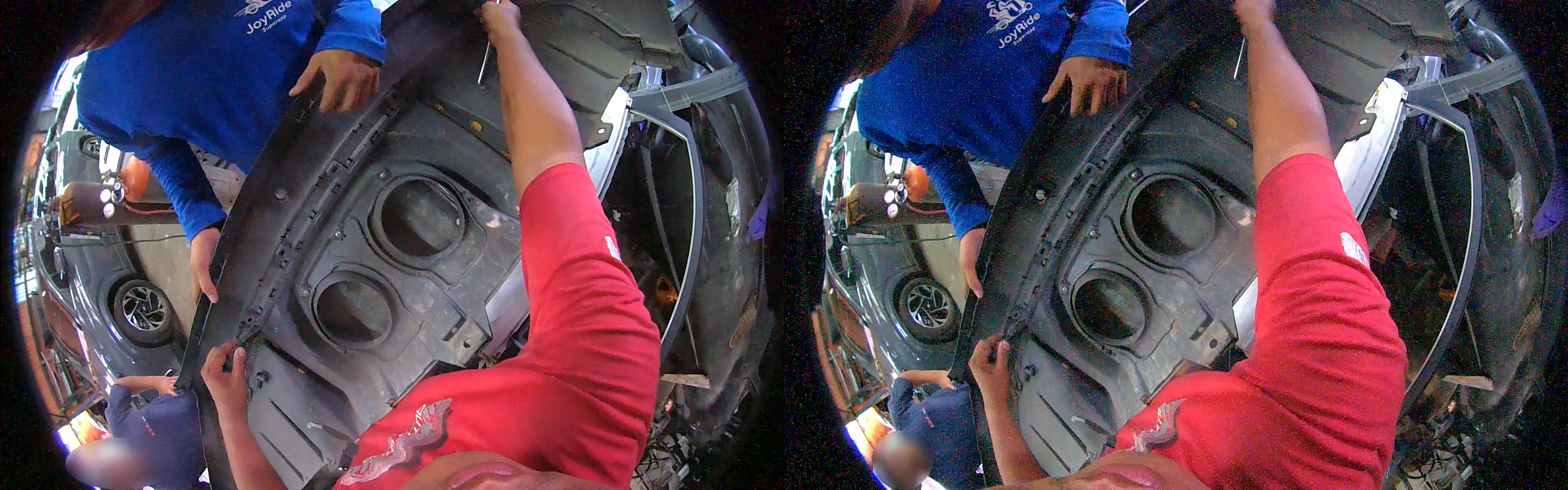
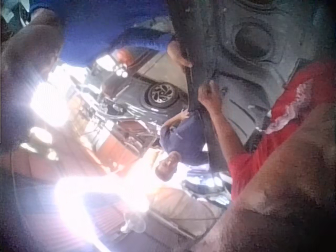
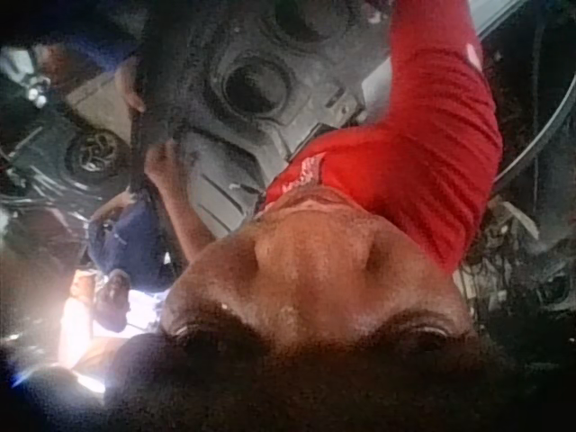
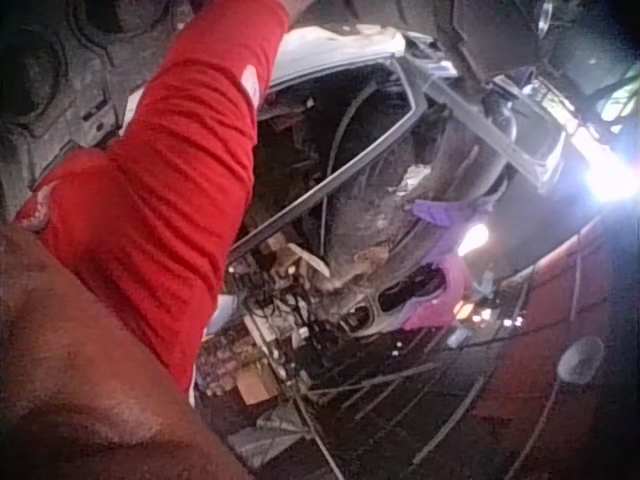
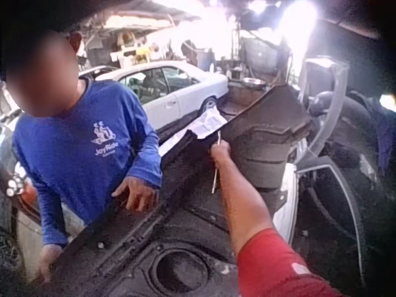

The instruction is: The person handles a welding torch and a metal disc near a white car, then works on a detached car bumper with a wrench and fasteners. They remove and install fasteners on the bumper while another person assists.

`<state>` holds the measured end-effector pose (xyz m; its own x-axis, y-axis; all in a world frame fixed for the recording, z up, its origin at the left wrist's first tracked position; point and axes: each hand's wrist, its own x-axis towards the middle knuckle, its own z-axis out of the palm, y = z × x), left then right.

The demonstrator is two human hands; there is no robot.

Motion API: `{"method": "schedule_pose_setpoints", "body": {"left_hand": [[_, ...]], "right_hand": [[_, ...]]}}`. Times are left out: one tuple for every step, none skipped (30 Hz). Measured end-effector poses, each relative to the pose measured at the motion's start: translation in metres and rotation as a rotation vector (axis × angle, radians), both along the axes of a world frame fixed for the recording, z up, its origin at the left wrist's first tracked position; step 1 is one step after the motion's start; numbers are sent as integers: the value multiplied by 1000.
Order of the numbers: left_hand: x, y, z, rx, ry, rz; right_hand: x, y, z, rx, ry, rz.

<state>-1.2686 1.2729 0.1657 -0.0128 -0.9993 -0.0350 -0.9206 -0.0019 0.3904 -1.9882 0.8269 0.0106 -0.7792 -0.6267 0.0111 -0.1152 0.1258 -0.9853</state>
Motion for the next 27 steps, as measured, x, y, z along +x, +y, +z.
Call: {"method": "schedule_pose_setpoints", "body": {"left_hand": [[-1, -4, 2, -12, 11, -10], [-2, -6, 4, 17, 20, 8], [-3, -7, 4, 28, 10, 27], [-3, -8, 4, 12, 4, 19], [-3, -8, 2, -21, -1, -8], [-3, -8, 0, 5, 8, 26], [-3, -7, -2, 11, 18, 42], [-3, -6, -5, -5, 41, 43], [-2, -6, -7, -44, 21, 70], [-2, -6, -9, -107, 14, 83], [-2, -7, -12, -159, 11, 77], [-1, -9, -11, -149, -15, 122], [0, -13, -9, -128, -36, 153], [0, -18, -8, -126, -74, 192], [-2, -26, -7, -199, -88, 117], [-4, -35, -8, -292, -116, 49], [-7, -43, -7, -350, -127, -5], [-11, -50, -7, -291, -89, 61], [-15, -54, -5, -201, -35, 146], [-18, -57, -3, -134, 17, 196], [-21, -59, -1, -85, -10, 257], [-22, -61, -1, -59, -37, 279], [-23, -62, -1, -68, -92, 263], [-23, -62, -2, -58, -78, 294], [-22, -61, -4, -86, -93, 288], [-20, -60, -7, -115, -109, 281], [-18, -59, -11, -142, -102, 264]], "right_hand": [[-1, 2, 0, -20, -56, 30], [-5, 5, -1, -38, -112, 59], [-7, 6, -2, -56, -167, 87], [-10, 7, -4, -67, -153, 94], [-11, 7, -6, -79, -141, 99], [-11, 7, -8, -92, -128, 104], [-11, 6, -8, -89, -110, 84], [-10, 6, -9, -85, -91, 62], [-9, 6, -8, -80, -70, 40], [-7, 6, -7, -92, -50, 29], [-6, 8, -5, -104, -31, 18], [-5, 8, -1, -117, -14, 10], [-3, 8, 3, -86, -88, 31], [-5, 11, 7, -53, -165, 51], [-5, 11, 10, -18, -241, 70], [-4, 11, 13, -85, -261, 100], [-3, 9, 14, -71, -165, 87], [-2, 7, 15, -56, -70, 72], [0, 4, 15, -43, 26, 58], [2, 2, 15, -42, -4, 44], [4, 0, 15, -39, -36, 31], [6, -2, 15, -37, -69, 17], [8, -2, 15, -26, -67, 14], [9, -2, 17, -15, -63, 9], [11, -1, 18, -4, -60, 2], [13, 1, 21, -12, -51, 1], [15, 2, 23, -22, -41, 0]]}}
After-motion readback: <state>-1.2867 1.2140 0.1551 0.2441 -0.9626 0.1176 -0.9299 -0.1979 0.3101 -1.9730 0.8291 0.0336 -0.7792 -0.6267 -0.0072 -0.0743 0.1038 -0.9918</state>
